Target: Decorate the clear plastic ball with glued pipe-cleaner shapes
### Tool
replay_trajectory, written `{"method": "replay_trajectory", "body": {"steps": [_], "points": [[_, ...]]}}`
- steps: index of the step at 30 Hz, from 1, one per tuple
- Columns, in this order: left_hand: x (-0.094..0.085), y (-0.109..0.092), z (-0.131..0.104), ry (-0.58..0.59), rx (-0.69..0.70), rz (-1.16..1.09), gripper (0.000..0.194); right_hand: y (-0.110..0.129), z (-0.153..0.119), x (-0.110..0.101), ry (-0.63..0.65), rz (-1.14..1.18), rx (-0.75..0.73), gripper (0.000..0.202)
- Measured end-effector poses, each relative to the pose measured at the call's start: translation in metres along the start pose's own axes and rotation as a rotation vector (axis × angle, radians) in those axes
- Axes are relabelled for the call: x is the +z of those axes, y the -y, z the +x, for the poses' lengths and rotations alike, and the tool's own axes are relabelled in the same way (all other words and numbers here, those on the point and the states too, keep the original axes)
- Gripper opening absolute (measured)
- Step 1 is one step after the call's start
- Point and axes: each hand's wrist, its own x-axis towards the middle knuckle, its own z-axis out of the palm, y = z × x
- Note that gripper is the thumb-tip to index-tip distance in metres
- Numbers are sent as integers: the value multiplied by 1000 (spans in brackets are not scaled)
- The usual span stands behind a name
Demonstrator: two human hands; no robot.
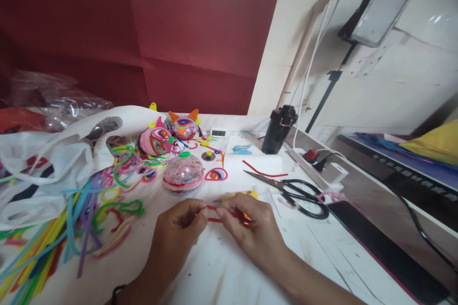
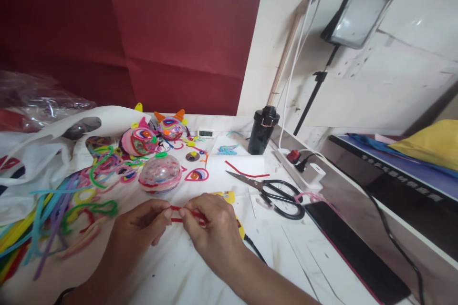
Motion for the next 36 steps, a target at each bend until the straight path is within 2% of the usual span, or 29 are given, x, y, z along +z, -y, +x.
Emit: {"method": "replay_trajectory", "body": {"steps": [12,20,30,36], "points": [[-6,5,10,-31,-28,42,22,-5,2,-5,43,10,79,14],[-5,-3,12,-67,-53,72,24,-14,3,-5,97,68,112,19],[-4,-2,15,-79,-77,22,24,-23,7,-9,146,-72,137,31],[-5,-4,15,-86,-91,29,25,-26,7,-12,162,-122,127,30]]}}
